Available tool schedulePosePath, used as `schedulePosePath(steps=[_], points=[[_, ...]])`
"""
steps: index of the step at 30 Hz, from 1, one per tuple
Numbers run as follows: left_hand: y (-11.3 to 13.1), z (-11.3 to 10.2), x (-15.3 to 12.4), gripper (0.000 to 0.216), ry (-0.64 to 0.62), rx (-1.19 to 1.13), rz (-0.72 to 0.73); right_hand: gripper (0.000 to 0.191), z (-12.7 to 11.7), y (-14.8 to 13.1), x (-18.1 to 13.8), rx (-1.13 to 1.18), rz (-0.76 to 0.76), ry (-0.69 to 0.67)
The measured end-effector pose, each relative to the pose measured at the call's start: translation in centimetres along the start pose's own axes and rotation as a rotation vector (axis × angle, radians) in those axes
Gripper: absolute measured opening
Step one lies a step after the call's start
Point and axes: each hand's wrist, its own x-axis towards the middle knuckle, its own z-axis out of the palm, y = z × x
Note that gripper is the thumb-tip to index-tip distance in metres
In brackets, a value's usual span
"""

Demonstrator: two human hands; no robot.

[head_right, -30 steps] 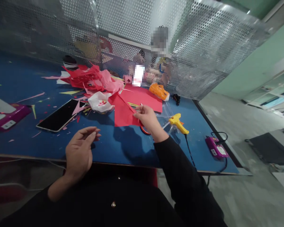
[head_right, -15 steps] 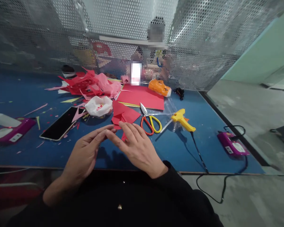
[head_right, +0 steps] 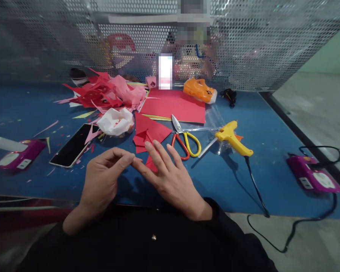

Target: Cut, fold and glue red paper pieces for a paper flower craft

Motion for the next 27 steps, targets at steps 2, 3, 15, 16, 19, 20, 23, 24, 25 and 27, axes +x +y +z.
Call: schedulePosePath(steps=[2, 3, 15, 16, 19, 20, 23, 24, 25, 27], points=[[0.09, -0.08, 0.16, 0.016, -0.016, 0.023, 0.010, 0.070, 0.03, -0.03, 0.01, 0.005, 0.008, -0.018], [0.15, -0.11, 0.22, 0.017, -0.025, 0.022, 0.009, 0.070, 0.04, -0.05, 0.01, 0.011, 0.015, -0.025], [0.69, -0.43, 0.26, 0.018, -0.058, 0.159, 0.082, 0.069, 0.23, -0.42, 0.01, 0.054, 0.079, -0.033], [0.67, -0.48, 0.28, 0.014, -0.052, 0.199, 0.105, 0.069, 0.24, -0.43, 0.01, 0.052, 0.076, -0.035], [0.54, -0.47, 0.28, 0.014, -0.028, 0.308, 0.193, 0.072, 0.20, -0.44, 0.05, 0.046, 0.072, -0.049], [0.46, -0.40, 0.25, 0.015, -0.018, 0.346, 0.224, 0.073, 0.19, -0.45, 0.07, 0.046, 0.070, -0.054], [0.15, -0.09, 0.06, 0.017, 0.036, 0.491, 0.334, 0.075, 0.17, -0.48, 0.17, 0.043, 0.068, -0.072], [0.03, 0.00, -0.01, 0.017, 0.055, 0.544, 0.382, 0.076, 0.17, -0.49, 0.20, 0.044, 0.067, -0.080], [-0.09, 0.07, -0.06, 0.018, 0.073, 0.594, 0.434, 0.078, 0.18, -0.50, 0.23, 0.045, 0.064, -0.087], [-0.25, 0.12, -0.10, 0.019, 0.097, 0.669, 0.538, 0.080, 0.20, -0.54, 0.26, 0.054, 0.057, -0.104]])
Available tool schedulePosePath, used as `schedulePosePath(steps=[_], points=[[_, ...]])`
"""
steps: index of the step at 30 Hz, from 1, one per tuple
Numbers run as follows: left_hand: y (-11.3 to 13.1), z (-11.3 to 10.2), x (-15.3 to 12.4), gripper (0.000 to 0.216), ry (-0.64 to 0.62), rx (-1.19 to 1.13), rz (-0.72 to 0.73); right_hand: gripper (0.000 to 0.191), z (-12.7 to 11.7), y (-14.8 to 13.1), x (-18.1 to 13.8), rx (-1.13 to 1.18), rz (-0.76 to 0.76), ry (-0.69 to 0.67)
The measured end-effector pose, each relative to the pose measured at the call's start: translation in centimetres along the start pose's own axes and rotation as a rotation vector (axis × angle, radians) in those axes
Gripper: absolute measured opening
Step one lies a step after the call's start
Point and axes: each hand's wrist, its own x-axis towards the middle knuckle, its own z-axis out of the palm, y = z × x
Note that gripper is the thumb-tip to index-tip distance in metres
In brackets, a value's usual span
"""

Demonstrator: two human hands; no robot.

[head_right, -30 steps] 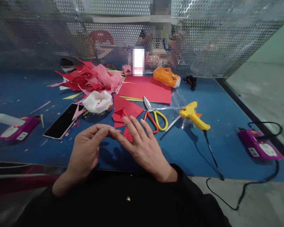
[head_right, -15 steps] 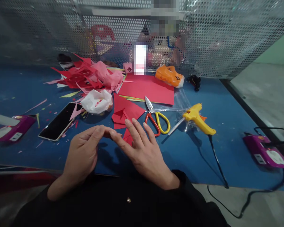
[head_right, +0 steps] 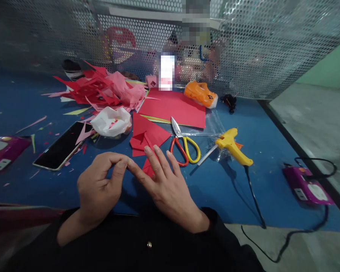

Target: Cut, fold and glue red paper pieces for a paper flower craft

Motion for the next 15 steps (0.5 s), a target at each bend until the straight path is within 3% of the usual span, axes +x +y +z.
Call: schedulePosePath(steps=[3, 9, 15], points=[[-0.1, 0.0, 0.1, 0.019, -0.008, 0.002, 0.002, 0.084, 0.0, -0.1, 0.0, 0.018, -0.007, -0.017], [-0.1, 0.1, 0.9, 0.025, -0.204, -0.422, -0.392, 0.082, 0.3, -0.2, -0.2, 0.038, 0.011, -0.020], [-0.9, 0.3, 1.0, 0.038, -0.059, -0.636, -0.510, 0.071, 0.7, -0.2, -0.2, 0.044, 0.037, 0.022]])
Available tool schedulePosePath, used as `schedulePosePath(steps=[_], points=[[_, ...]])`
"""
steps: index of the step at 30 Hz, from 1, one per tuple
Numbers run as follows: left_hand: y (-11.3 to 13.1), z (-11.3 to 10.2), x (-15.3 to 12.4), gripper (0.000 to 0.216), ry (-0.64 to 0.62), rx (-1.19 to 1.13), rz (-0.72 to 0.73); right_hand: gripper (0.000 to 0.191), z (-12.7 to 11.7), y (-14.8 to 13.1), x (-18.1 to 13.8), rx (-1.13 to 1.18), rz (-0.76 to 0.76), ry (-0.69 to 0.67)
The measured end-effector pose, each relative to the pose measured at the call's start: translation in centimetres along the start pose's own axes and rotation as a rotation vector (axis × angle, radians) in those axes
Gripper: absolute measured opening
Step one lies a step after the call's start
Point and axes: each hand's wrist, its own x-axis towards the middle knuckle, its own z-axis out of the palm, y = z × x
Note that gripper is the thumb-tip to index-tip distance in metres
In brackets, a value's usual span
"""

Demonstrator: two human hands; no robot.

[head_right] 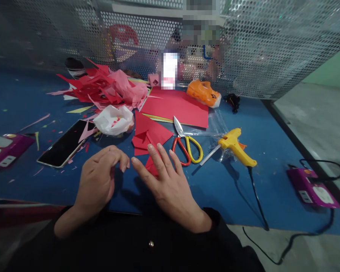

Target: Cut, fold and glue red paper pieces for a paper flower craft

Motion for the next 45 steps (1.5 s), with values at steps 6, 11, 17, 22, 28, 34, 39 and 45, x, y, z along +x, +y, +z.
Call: schedulePosePath(steps=[6, 11, 17, 22, 28, 34, 39, 45], points=[[-1.3, -0.8, 0.6, 0.047, 0.235, 0.022, 0.067, 0.068, -0.1, 0.1, -0.1, 0.002, -0.009, -0.026], [-0.2, -0.2, -0.3, 0.026, -0.038, 0.016, -0.059, 0.066, -0.2, 0.1, -0.1, 0.011, -0.101, -0.046], [-0.1, 0.2, 0.0, 0.027, -0.091, 0.104, -0.041, 0.053, -1.5, 0.2, -0.1, 0.122, -0.208, 0.003], [-0.8, -1.0, 0.1, 0.025, 0.053, 0.210, 0.036, 0.033, -3.5, 1.6, -1.8, 0.286, 0.256, 0.277], [-2.2, -0.6, -1.6, 0.014, -0.237, 0.606, 0.387, 0.025, -2.6, 2.2, -3.8, 0.305, 0.597, -0.046], [-3.3, 0.6, -2.0, 0.020, -0.357, 0.849, 0.679, 0.020, -1.5, 0.8, -3.0, 0.102, 0.487, -0.156], [-3.0, 0.8, -1.7, 0.018, -0.408, 0.939, 0.782, 0.014, -1.5, 0.2, -2.4, -0.129, 0.290, -0.188], [-2.8, 1.4, -1.7, 0.018, -0.432, 1.006, 0.814, 0.017, -1.3, 0.0, -2.5, -0.276, 0.156, -0.161]])
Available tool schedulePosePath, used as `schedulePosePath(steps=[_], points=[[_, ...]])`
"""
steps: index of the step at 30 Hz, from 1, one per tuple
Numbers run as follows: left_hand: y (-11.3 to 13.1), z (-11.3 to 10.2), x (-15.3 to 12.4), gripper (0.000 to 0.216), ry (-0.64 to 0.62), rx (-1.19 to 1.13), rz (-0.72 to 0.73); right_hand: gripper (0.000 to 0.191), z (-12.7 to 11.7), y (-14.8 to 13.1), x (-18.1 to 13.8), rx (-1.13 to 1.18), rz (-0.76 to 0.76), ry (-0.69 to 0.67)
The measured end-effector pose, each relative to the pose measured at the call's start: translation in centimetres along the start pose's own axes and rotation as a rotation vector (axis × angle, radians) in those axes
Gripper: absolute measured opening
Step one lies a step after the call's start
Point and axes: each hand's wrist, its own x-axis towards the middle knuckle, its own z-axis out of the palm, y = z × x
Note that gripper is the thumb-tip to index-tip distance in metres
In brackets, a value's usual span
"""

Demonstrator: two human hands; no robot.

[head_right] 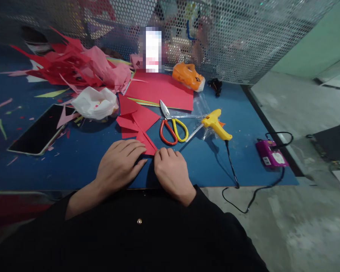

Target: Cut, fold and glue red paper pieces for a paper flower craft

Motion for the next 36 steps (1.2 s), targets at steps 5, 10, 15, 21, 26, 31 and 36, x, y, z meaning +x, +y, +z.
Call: schedulePosePath(steps=[5, 10, 15, 21, 26, 31, 36], points=[[0.2, 0.2, -0.1, 0.020, 0.040, 0.080, -0.006, 0.018, 0.0, -0.5, -0.1, 0.014, -0.037, 0.080], [0.0, 0.1, -0.5, 0.022, 0.135, 0.227, 0.058, 0.018, -0.5, -0.7, -0.4, 0.101, -0.060, 0.159], [-0.5, -0.5, -1.8, 0.017, 0.239, 0.124, 0.008, 0.022, -1.1, 0.6, -1.1, 0.381, 0.032, 0.375], [-0.7, -1.4, -3.6, 0.023, 0.187, -0.007, -0.094, 0.029, 0.2, 0.7, -0.7, 0.306, -0.068, 0.254], [-0.8, -1.9, -4.5, 0.022, 0.159, -0.009, -0.083, 0.022, 0.6, -0.6, 0.4, 0.250, -0.306, 0.238], [-1.1, -1.8, -5.2, 0.018, 0.085, 0.047, -0.028, 0.023, 0.4, -0.9, 0.2, 0.277, -0.368, 0.170], [-1.0, -1.9, -5.7, 0.015, 0.113, -0.001, -0.068, 0.023, 0.8, -1.0, -0.4, 0.500, -0.222, 0.069]])
